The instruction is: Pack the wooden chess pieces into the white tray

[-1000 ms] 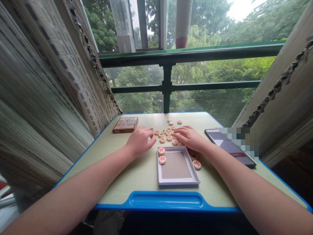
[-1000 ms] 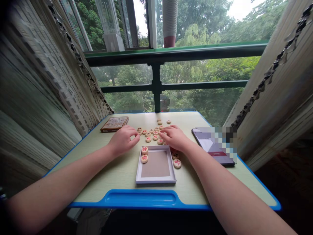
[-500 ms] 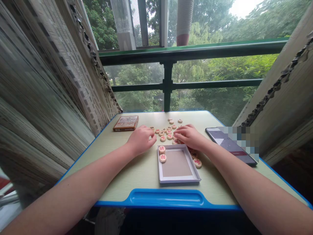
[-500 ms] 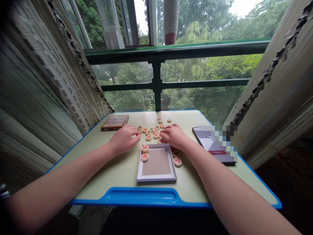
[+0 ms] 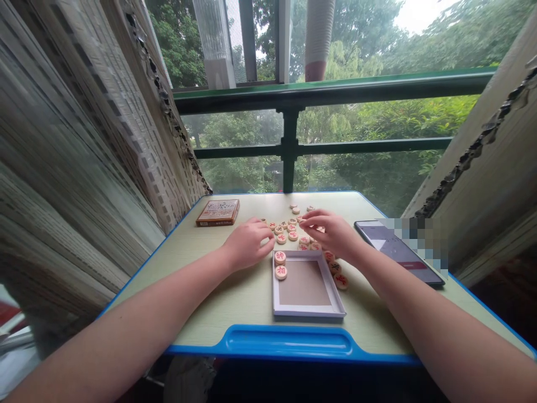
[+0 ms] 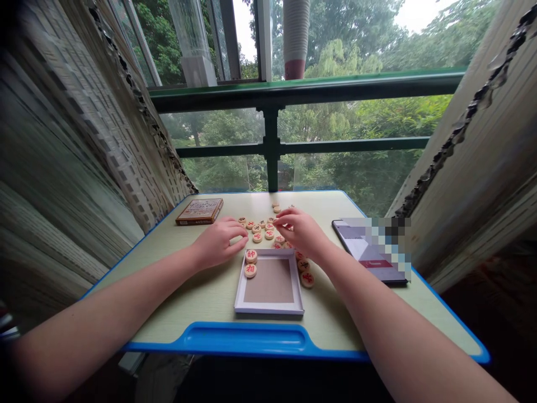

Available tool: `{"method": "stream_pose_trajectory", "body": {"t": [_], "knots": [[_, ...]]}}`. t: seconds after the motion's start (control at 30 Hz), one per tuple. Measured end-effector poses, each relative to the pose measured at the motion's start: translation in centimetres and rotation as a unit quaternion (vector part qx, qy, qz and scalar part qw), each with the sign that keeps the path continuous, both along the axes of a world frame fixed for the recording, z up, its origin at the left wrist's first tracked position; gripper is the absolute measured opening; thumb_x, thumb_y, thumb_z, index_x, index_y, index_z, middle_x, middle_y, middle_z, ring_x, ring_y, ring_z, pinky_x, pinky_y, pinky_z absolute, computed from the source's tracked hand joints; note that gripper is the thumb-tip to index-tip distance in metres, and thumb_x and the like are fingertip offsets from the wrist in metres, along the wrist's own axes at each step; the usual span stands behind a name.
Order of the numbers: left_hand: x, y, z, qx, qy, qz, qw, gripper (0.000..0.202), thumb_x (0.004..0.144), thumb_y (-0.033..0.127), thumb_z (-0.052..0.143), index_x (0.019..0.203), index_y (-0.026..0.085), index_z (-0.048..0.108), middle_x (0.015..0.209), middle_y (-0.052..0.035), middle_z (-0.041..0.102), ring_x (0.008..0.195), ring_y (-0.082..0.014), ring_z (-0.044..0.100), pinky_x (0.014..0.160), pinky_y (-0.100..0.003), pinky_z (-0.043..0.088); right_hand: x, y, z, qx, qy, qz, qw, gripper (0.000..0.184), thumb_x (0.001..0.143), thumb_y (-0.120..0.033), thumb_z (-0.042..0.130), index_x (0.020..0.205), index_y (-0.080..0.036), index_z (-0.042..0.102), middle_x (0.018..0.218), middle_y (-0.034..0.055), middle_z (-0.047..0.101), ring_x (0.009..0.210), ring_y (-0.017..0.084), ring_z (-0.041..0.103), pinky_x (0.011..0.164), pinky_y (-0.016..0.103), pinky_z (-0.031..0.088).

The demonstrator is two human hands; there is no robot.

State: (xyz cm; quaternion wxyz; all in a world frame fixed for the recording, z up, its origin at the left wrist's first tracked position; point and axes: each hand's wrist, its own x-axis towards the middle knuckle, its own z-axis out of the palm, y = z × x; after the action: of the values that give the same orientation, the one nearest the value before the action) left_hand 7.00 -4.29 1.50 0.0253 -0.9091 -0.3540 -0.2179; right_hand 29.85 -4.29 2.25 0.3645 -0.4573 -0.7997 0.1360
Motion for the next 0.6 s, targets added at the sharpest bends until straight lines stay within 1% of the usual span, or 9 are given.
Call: {"method": "stream_pose_trajectory", "body": {"t": [0.07, 0.13, 0.17, 0.23, 0.3, 0.33, 0.4, 0.5, 0.6], "knots": [[0.1, -0.3, 0.2, -0.002, -0.013, -0.018, 1.000, 0.026, 0.086, 0.029, 0.042, 0.084, 0.018, 0.065, 0.085, -0.0061, 0.066, 0.089, -0.0193, 0.054, 0.084, -0.034, 0.042, -0.3, -0.6, 0.4, -0.043, 0.065, 0.031, 0.996, 0.013, 0.074, -0.027, 0.058, 0.075, -0.019, 0.068, 0.095, 0.0067, 0.063, 0.085, 0.017, 0.061, 0.078, 0.030, 0.048], [0.3, -0.5, 0.3, -0.005, -0.026, -0.038, 0.999, 0.026, 0.086, 0.030, 0.042, 0.087, 0.017, 0.064, 0.086, -0.0060, 0.067, 0.089, -0.0188, 0.055, 0.085, -0.033, 0.042, -0.6, -1.2, 0.6, -0.120, 0.112, 0.074, 0.984, 0.015, 0.073, -0.029, 0.059, 0.078, -0.017, 0.066, 0.091, 0.0069, 0.064, 0.084, 0.017, 0.061, 0.076, 0.030, 0.049], [0.3, -0.6, 0.4, -0.007, -0.029, -0.045, 0.999, 0.026, 0.086, 0.030, 0.041, 0.088, 0.017, 0.064, 0.087, -0.0060, 0.067, 0.088, -0.0187, 0.055, 0.085, -0.033, 0.042, -0.8, -1.4, 0.6, -0.161, 0.133, 0.093, 0.974, 0.017, 0.072, -0.030, 0.060, 0.083, -0.017, 0.065, 0.089, 0.0065, 0.064, 0.084, 0.017, 0.061, 0.076, 0.031, 0.050], [0.2, -0.5, 0.3, -0.007, -0.028, -0.051, 0.998, 0.025, 0.086, 0.026, 0.041, 0.090, 0.016, 0.064, 0.089, -0.0060, 0.066, 0.090, -0.0190, 0.054, 0.086, -0.034, 0.042, -1.0, -1.8, 0.6, -0.225, 0.165, 0.126, 0.952, 0.030, 0.070, -0.029, 0.062, 0.098, -0.017, 0.059, 0.088, 0.0051, 0.064, 0.083, 0.016, 0.061, 0.075, 0.031, 0.050], [0.1, -0.3, 0.1, -0.002, -0.022, -0.048, 0.999, 0.025, 0.083, 0.019, 0.041, 0.093, 0.016, 0.063, 0.093, -0.0062, 0.066, 0.094, -0.0195, 0.053, 0.088, -0.034, 0.042, -1.2, -2.2, 0.6, -0.247, 0.164, 0.156, 0.942, 0.042, 0.069, -0.027, 0.064, 0.108, -0.019, 0.053, 0.090, 0.0040, 0.064, 0.082, 0.015, 0.060, 0.076, 0.030, 0.049], [0.0, -0.1, 0.0, 0.000, -0.017, -0.046, 0.999, 0.026, 0.081, 0.015, 0.041, 0.094, 0.015, 0.063, 0.095, -0.0061, 0.066, 0.096, -0.0197, 0.052, 0.089, -0.034, 0.042, -1.4, -2.5, 0.6, -0.243, 0.143, 0.169, 0.944, 0.043, 0.069, -0.027, 0.065, 0.110, -0.019, 0.052, 0.091, 0.0036, 0.064, 0.081, 0.014, 0.060, 0.075, 0.029, 0.049], [-0.2, 0.2, -0.2, 0.003, -0.007, -0.043, 0.999, 0.028, 0.078, 0.012, 0.041, 0.095, 0.015, 0.063, 0.098, -0.0058, 0.065, 0.098, -0.0198, 0.051, 0.090, -0.035, 0.041, -1.8, -3.1, 0.7, -0.213, 0.063, 0.182, 0.958, 0.037, 0.071, -0.028, 0.065, 0.106, -0.020, 0.056, 0.089, 0.0029, 0.064, 0.077, 0.013, 0.059, 0.072, 0.028, 0.048], [-0.2, 0.4, -0.3, 0.004, 0.004, -0.041, 0.999, 0.028, 0.078, 0.012, 0.040, 0.094, 0.016, 0.063, 0.099, -0.0057, 0.065, 0.098, -0.0197, 0.051, 0.091, -0.035, 0.041, -2.4, -3.8, 0.8, -0.121, -0.066, 0.197, 0.971, 0.019, 0.073, -0.031, 0.065, 0.090, -0.021, 0.064, 0.083, 0.0023, 0.066, 0.075, 0.014, 0.057, 0.073, 0.029, 0.044], [-0.1, 0.2, 0.0, 0.006, 0.016, -0.045, 0.999, 0.027, 0.078, 0.014, 0.041, 0.094, 0.016, 0.063, 0.097, -0.0059, 0.065, 0.097, -0.0194, 0.051, 0.091, -0.035, 0.041, -2.9, -4.0, 0.6, -0.034, -0.115, 0.230, 0.966, 0.013, 0.078, -0.031, 0.062, 0.082, -0.020, 0.066, 0.081, 0.0029, 0.067, 0.078, 0.015, 0.056, 0.078, 0.030, 0.042]]}}
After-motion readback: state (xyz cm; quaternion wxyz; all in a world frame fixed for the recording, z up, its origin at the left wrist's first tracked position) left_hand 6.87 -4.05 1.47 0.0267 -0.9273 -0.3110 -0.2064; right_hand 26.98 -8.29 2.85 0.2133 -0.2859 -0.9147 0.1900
